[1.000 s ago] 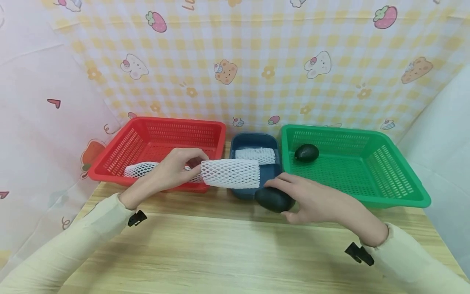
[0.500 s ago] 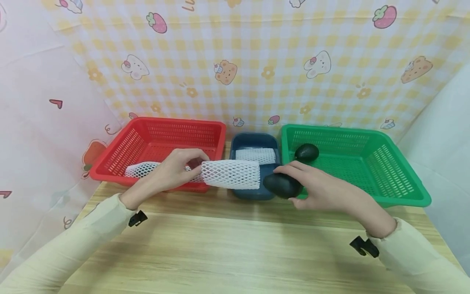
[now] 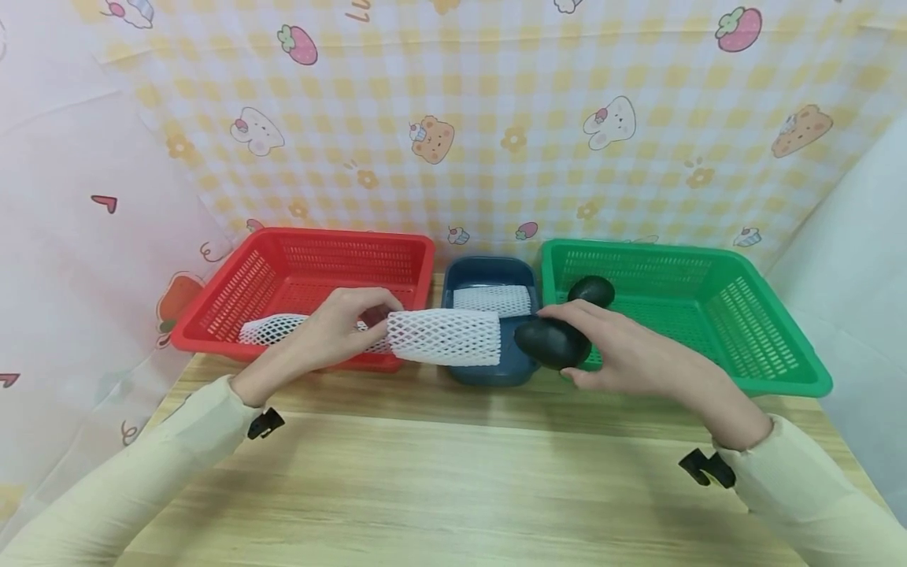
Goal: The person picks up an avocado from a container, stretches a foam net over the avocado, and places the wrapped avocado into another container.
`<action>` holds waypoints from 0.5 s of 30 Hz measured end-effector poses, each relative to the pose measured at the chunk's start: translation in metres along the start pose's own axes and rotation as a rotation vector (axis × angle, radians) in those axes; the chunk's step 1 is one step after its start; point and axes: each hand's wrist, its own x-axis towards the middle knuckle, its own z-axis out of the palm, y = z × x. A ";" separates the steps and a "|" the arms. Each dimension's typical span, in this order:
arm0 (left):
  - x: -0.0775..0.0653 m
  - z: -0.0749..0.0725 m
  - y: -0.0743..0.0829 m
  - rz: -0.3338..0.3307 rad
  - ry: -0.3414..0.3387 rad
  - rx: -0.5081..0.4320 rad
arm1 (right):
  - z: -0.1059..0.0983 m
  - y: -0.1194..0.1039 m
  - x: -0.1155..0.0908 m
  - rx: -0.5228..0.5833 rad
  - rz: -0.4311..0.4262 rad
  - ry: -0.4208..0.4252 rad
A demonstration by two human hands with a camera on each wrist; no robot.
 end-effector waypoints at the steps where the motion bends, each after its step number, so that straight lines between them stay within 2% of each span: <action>1: 0.000 0.000 0.000 0.001 0.001 -0.001 | 0.000 0.001 0.000 0.002 -0.001 0.002; 15: 0.000 0.003 -0.001 0.007 -0.001 -0.018 | 0.006 -0.003 0.012 0.010 -0.002 -0.015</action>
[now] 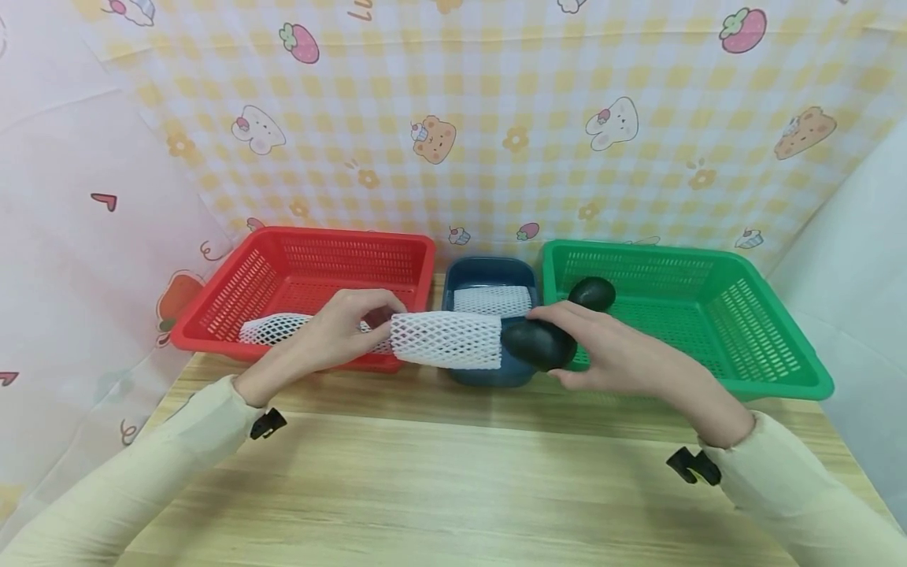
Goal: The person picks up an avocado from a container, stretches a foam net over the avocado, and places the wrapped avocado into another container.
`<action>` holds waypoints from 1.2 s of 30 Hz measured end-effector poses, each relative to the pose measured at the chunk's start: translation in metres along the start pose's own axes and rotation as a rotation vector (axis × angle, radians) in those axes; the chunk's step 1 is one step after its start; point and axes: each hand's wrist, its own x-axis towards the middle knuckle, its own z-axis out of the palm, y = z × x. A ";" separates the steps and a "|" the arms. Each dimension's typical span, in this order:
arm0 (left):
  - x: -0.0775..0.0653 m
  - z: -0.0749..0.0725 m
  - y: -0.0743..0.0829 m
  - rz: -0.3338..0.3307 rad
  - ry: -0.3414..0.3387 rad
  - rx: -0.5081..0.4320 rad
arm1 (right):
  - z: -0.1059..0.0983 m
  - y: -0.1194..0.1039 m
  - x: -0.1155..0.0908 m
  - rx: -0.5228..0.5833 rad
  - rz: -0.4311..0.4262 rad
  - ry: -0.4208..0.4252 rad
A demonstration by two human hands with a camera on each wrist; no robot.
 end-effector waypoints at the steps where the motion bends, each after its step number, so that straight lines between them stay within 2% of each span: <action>1: 0.000 0.000 0.000 0.000 -0.001 0.001 | 0.000 -0.001 0.001 0.001 0.001 -0.004; 11: 0.001 0.003 0.003 0.013 -0.005 -0.026 | 0.005 -0.008 0.017 0.023 0.010 -0.048; 23: 0.003 0.004 0.006 0.027 0.002 -0.003 | 0.009 -0.012 0.026 0.039 0.000 -0.058; 29: 0.003 0.005 0.009 0.029 0.012 0.056 | 0.008 -0.012 0.024 0.036 0.010 -0.061; 32: 0.006 0.007 0.014 0.085 0.033 0.109 | 0.008 -0.012 0.024 0.035 0.012 -0.058; 36: 0.012 0.014 0.025 0.136 0.059 0.228 | 0.008 -0.014 0.025 0.038 0.013 -0.051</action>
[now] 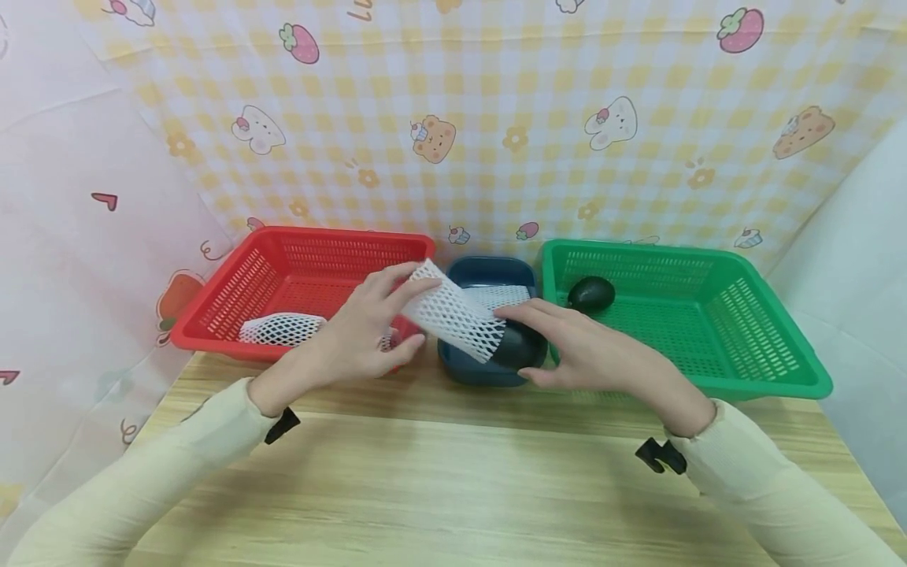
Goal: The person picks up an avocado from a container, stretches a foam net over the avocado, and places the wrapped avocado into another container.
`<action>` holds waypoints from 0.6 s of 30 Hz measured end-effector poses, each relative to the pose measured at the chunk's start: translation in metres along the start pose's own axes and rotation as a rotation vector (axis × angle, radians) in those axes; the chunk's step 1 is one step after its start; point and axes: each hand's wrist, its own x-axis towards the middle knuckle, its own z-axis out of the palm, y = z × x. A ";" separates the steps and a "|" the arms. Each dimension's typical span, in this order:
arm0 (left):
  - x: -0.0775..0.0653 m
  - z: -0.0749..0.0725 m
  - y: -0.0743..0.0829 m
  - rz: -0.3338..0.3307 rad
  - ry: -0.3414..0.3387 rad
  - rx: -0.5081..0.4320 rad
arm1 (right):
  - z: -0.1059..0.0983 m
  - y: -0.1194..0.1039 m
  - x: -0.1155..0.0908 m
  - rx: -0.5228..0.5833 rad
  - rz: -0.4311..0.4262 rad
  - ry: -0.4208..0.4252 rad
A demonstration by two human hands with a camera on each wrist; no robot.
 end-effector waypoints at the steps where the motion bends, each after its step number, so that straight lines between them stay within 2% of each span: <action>1: 0.001 0.001 0.004 0.001 0.002 0.027 | 0.000 0.000 0.000 0.001 0.001 0.002; 8: 0.005 0.004 0.024 -0.049 0.005 0.124 | -0.001 -0.002 0.000 -0.004 -0.005 0.019; 18: 0.009 0.003 0.041 0.059 0.103 0.299 | -0.003 -0.002 -0.002 -0.004 0.014 0.016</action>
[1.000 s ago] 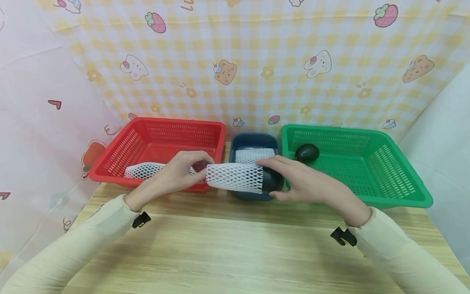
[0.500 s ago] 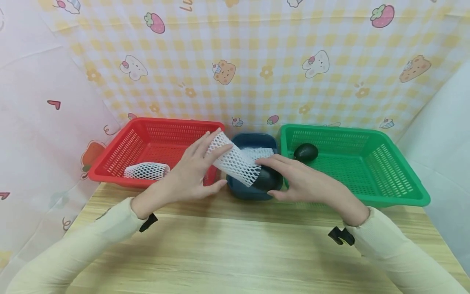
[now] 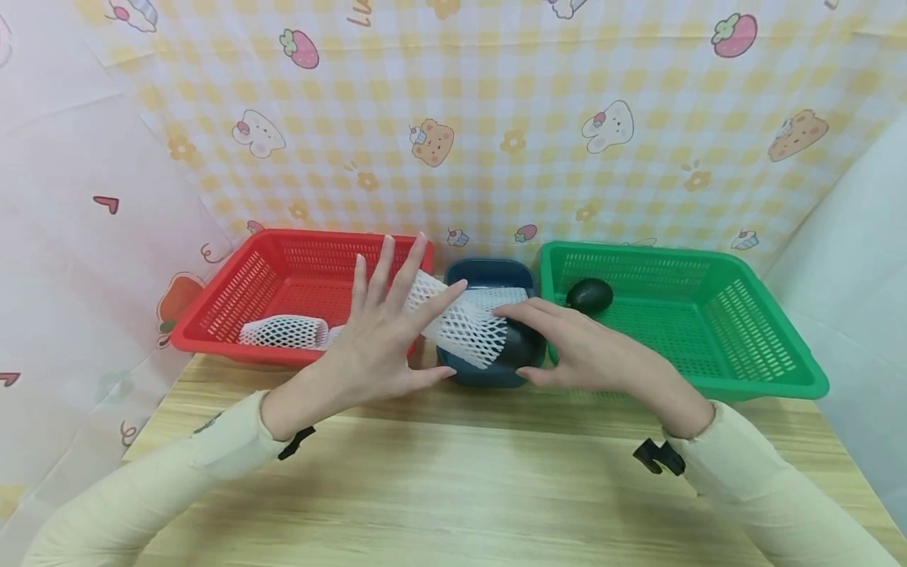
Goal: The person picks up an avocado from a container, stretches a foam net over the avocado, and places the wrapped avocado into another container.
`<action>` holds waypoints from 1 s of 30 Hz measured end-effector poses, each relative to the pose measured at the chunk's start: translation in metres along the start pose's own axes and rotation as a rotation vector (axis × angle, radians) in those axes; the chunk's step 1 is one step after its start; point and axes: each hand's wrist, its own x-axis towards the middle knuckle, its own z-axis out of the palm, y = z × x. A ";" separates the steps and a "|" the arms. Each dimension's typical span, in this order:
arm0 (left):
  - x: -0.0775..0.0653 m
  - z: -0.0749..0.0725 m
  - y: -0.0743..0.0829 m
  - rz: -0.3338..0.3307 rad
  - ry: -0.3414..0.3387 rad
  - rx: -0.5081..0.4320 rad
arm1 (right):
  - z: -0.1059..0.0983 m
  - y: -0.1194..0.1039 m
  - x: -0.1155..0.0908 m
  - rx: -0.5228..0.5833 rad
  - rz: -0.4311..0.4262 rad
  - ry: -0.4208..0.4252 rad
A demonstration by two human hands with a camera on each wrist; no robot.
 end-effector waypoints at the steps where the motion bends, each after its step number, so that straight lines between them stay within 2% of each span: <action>1: 0.000 0.000 0.001 0.000 0.005 0.010 | 0.000 0.000 0.000 0.001 0.000 0.002; 4: 0.002 -0.001 0.003 -0.010 -0.007 0.020 | 0.000 0.001 -0.001 0.001 -0.005 0.010; 11: 0.003 0.006 0.010 -0.010 -0.173 -0.055 | 0.002 0.000 0.001 0.018 -0.017 0.011; 13: 0.004 0.009 0.012 0.000 -0.194 -0.078 | 0.002 -0.001 0.002 0.038 -0.018 0.009; 22: 0.008 0.023 0.016 0.041 -0.135 -0.144 | 0.003 -0.007 0.002 0.141 0.012 -0.005; 26: 0.007 0.024 0.015 0.038 -0.130 -0.152 | 0.003 -0.008 0.000 0.165 0.032 0.026; 30: 0.006 0.024 0.015 0.030 -0.126 -0.164 | 0.005 -0.008 -0.002 0.242 0.043 0.069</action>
